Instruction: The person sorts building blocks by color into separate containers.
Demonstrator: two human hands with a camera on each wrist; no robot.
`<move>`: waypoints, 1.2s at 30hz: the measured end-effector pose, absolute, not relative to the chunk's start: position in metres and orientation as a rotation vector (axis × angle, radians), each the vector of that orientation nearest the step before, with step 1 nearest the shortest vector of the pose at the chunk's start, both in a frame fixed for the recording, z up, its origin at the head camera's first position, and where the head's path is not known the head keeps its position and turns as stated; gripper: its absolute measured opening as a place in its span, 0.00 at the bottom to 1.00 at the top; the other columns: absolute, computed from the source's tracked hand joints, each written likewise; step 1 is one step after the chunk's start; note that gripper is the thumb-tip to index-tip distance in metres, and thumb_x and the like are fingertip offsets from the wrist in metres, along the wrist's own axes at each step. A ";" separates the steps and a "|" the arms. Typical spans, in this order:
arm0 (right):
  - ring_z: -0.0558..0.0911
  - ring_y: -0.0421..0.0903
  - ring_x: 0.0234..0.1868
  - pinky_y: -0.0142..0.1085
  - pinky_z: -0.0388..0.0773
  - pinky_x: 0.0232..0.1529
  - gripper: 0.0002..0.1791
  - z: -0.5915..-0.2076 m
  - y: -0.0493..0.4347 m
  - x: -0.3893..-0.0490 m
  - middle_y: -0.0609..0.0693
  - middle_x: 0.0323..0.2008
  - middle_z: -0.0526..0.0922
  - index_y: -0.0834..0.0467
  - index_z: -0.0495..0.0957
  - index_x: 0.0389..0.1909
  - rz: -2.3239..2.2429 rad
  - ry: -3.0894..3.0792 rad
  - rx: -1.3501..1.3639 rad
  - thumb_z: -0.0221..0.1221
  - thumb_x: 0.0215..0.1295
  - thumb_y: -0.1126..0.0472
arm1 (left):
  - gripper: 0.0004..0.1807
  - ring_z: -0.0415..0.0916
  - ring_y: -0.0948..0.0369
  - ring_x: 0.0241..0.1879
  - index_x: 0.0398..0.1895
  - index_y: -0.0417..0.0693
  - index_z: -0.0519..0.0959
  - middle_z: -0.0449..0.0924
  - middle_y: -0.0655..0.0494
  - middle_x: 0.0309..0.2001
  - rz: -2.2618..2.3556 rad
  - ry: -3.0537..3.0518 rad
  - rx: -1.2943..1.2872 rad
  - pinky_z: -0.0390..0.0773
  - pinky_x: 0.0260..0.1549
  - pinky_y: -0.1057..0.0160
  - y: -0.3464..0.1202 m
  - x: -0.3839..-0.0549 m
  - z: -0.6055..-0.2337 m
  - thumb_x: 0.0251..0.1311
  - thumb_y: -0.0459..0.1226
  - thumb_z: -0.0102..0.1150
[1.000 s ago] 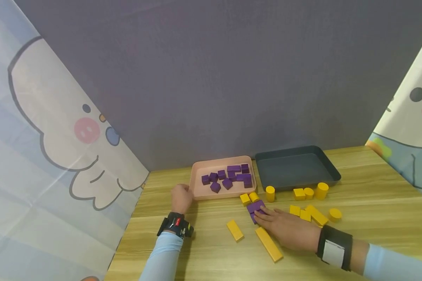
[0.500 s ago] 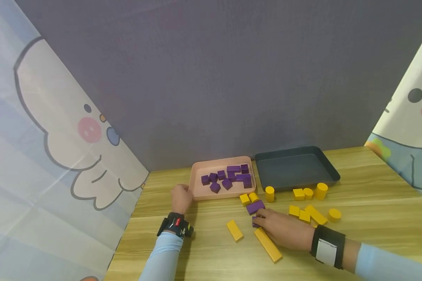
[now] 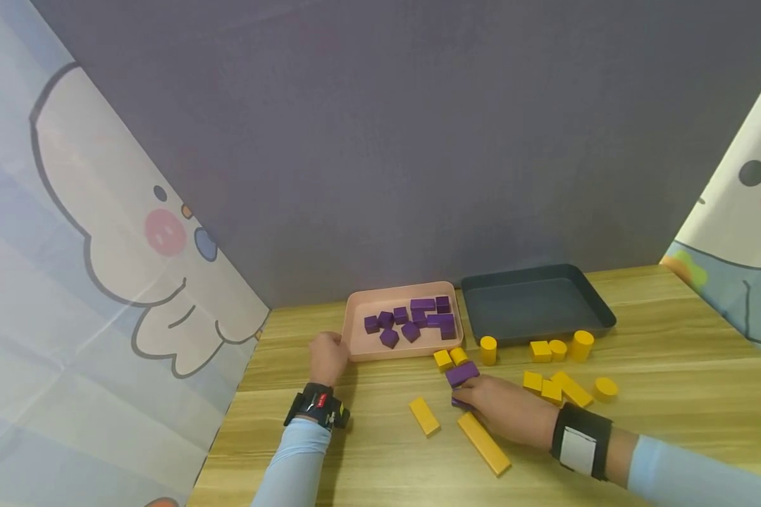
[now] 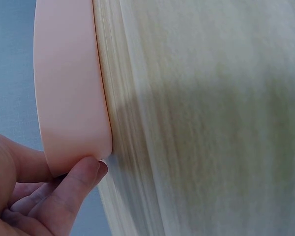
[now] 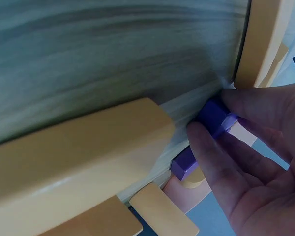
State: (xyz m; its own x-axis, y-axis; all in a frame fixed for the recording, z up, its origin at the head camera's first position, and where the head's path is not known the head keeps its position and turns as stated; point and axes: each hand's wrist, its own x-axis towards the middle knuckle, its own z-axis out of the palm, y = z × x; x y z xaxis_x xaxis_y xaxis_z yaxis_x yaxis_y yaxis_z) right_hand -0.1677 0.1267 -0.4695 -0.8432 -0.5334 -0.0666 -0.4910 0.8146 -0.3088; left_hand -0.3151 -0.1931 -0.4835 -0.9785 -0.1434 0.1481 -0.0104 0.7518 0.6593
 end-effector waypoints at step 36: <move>0.88 0.50 0.46 0.44 0.87 0.53 0.20 -0.443 0.064 -0.275 0.52 0.42 0.91 0.55 0.89 0.46 -0.439 3.083 -0.731 0.63 0.58 0.78 | 0.12 0.84 0.51 0.33 0.42 0.32 0.88 0.90 0.38 0.38 -1.027 -2.721 0.083 0.84 0.30 0.56 -0.194 -0.316 -0.489 0.61 0.29 0.58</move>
State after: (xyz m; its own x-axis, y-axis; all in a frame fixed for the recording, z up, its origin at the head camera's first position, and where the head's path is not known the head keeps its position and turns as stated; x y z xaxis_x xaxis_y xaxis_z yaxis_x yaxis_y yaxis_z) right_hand -0.2748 0.0636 -0.4433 -0.8941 -0.4321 0.1177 -0.4478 0.8581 -0.2512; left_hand -0.3164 -0.1944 -0.4885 -0.9717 -0.1339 0.1947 0.0282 0.7525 0.6580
